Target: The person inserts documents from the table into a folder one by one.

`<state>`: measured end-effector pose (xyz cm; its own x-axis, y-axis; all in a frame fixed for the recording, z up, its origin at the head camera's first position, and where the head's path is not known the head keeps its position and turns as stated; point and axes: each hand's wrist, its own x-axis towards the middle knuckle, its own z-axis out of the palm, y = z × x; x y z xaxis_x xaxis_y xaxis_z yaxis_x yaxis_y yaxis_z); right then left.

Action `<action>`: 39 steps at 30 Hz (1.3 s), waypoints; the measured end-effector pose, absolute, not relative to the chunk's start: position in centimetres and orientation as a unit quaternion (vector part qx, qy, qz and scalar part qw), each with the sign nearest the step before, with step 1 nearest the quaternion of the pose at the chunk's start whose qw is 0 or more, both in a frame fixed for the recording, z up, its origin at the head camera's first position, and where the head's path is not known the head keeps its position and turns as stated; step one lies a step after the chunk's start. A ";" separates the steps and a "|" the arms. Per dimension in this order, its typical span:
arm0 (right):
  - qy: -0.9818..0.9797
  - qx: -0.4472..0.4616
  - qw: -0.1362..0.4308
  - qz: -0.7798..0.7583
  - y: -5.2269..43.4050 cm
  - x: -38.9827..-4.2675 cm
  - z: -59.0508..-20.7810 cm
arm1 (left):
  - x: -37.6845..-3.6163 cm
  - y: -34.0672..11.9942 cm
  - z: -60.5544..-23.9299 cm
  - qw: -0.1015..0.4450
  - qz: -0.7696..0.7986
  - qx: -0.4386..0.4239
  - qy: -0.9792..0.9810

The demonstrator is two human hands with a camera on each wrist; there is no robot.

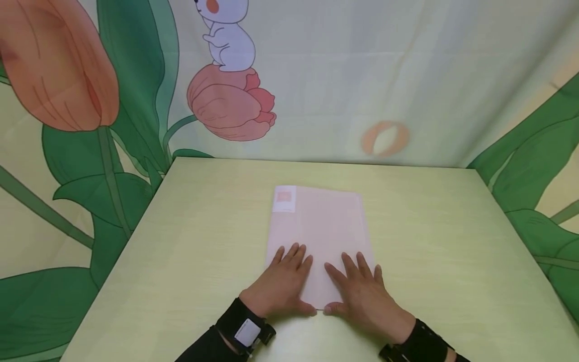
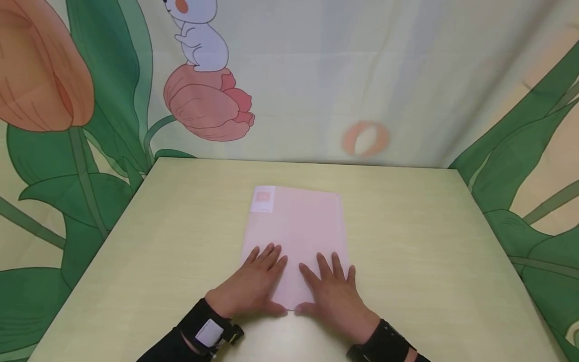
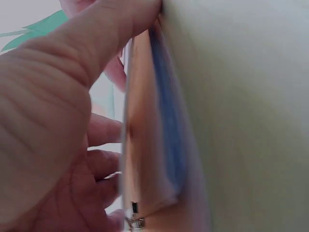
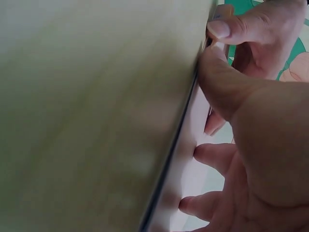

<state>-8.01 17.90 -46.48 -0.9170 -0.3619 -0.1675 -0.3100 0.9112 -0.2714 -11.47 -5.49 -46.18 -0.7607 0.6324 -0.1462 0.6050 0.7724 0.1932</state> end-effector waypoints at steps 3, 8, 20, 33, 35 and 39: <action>0.972 -0.177 0.108 -0.110 17.9 -8.3 -46.6 | -11.7 -6.1 -46.4 0.098 0.079 0.329 0.936; 0.973 -0.171 0.108 -0.108 17.8 -9.2 -46.5 | -12.1 -7.7 -46.2 0.106 0.104 0.311 0.939; 0.976 -0.160 0.096 -0.111 18.2 -10.9 -46.8 | -13.9 -8.6 -46.5 0.115 0.121 0.290 0.942; 0.973 -0.164 0.095 -0.128 18.1 -14.4 -46.7 | -17.5 -8.3 -46.0 0.124 0.132 0.273 0.945; 0.974 -0.161 0.096 -0.131 18.1 -14.7 -46.6 | -17.6 -8.3 -46.0 0.118 0.139 0.272 0.945; 0.972 -0.164 0.095 -0.137 18.2 -14.8 -46.5 | -17.6 -8.2 -46.3 0.111 0.140 0.266 0.947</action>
